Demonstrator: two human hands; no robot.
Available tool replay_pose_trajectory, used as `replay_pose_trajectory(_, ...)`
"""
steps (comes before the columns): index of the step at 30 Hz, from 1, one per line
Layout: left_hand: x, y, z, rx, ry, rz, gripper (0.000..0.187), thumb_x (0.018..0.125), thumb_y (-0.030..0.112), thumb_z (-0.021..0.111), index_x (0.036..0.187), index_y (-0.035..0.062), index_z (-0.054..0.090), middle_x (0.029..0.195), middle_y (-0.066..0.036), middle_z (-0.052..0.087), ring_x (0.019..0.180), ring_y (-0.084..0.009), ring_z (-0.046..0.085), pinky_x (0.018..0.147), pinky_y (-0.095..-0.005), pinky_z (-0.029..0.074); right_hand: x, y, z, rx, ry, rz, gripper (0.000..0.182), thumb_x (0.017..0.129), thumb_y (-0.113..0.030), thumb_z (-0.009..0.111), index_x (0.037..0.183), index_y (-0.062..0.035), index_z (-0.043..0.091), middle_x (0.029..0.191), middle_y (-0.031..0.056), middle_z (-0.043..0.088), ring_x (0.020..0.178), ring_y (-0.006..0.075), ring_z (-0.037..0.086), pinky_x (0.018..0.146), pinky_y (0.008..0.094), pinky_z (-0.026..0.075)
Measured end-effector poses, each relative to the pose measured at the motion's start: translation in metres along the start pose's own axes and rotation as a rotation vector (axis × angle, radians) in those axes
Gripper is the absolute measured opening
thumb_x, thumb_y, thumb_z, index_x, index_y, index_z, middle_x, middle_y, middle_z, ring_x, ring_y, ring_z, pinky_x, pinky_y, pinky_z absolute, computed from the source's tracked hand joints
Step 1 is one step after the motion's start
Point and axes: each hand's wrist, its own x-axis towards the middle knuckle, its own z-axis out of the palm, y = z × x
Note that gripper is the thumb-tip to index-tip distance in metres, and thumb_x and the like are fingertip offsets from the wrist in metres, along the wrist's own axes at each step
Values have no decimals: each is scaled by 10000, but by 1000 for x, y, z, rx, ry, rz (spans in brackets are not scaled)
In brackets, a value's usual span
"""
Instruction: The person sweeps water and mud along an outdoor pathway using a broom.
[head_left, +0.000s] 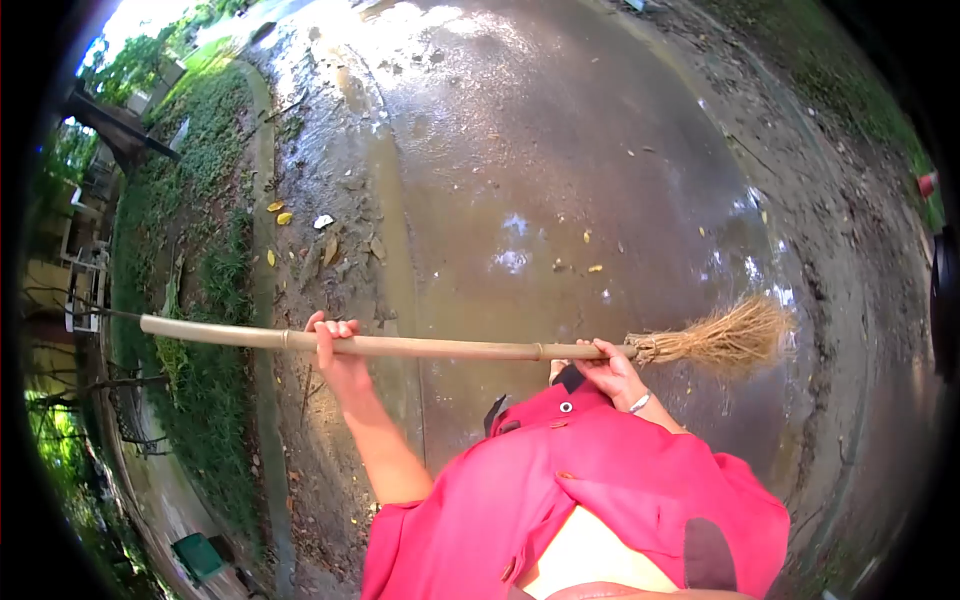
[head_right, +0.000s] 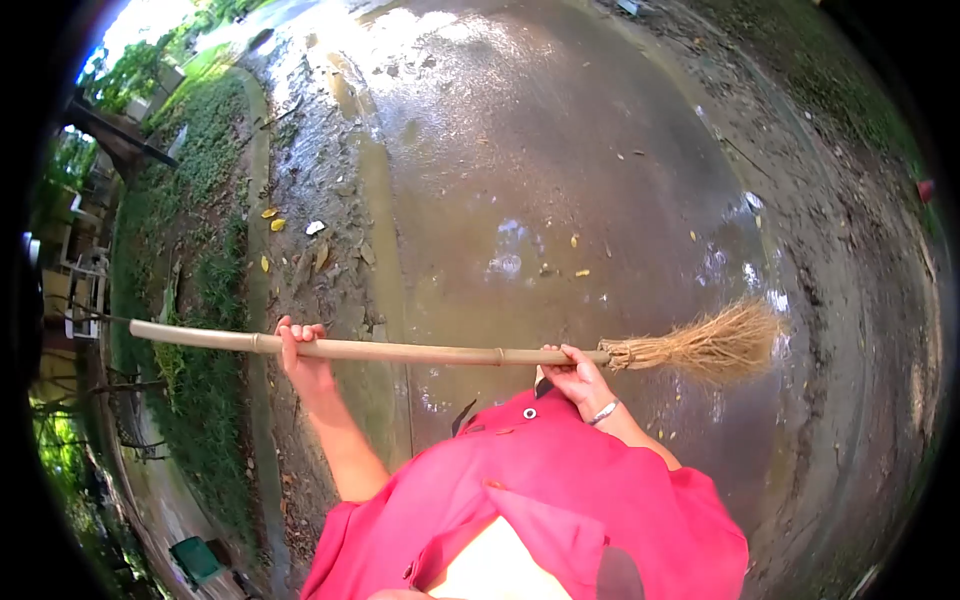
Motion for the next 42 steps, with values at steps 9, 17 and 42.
replay_pose_trajectory(9, 127, 11, 49, 240, 453, 499, 120, 836, 153, 503, 768, 67, 454, 571, 15, 396, 504, -95, 395, 562, -248, 424, 122, -66, 159, -274, -59, -7, 135, 747, -51, 553, 877, -33, 521, 930, 124, 550, 894, 246, 518, 807, 424, 404)
replay_pose_trajectory(17, 344, -79, 116, 153, 164, 468, 65, 836, 95, 491, 851, 66, 435, 570, 16, 367, 484, -70, 358, 508, -234, 373, 269, -117, 297, -402, -7, -68, 207, 744, -84, 554, 917, 22, 518, 922, 126, 555, 871, 243, 509, 805, 425, 391)
replay_pose_trajectory(42, 832, -383, 425, 85, 63, 340, 64, 851, 99, 457, 906, 76, 436, 583, 20, 346, 517, -85, 368, 546, -239, 361, 571, -390, 788, -241, 1, -188, 101, 690, -95, 544, 784, -60, 530, 837, 78, 564, 810, 221, 522, 755, 422, 382)
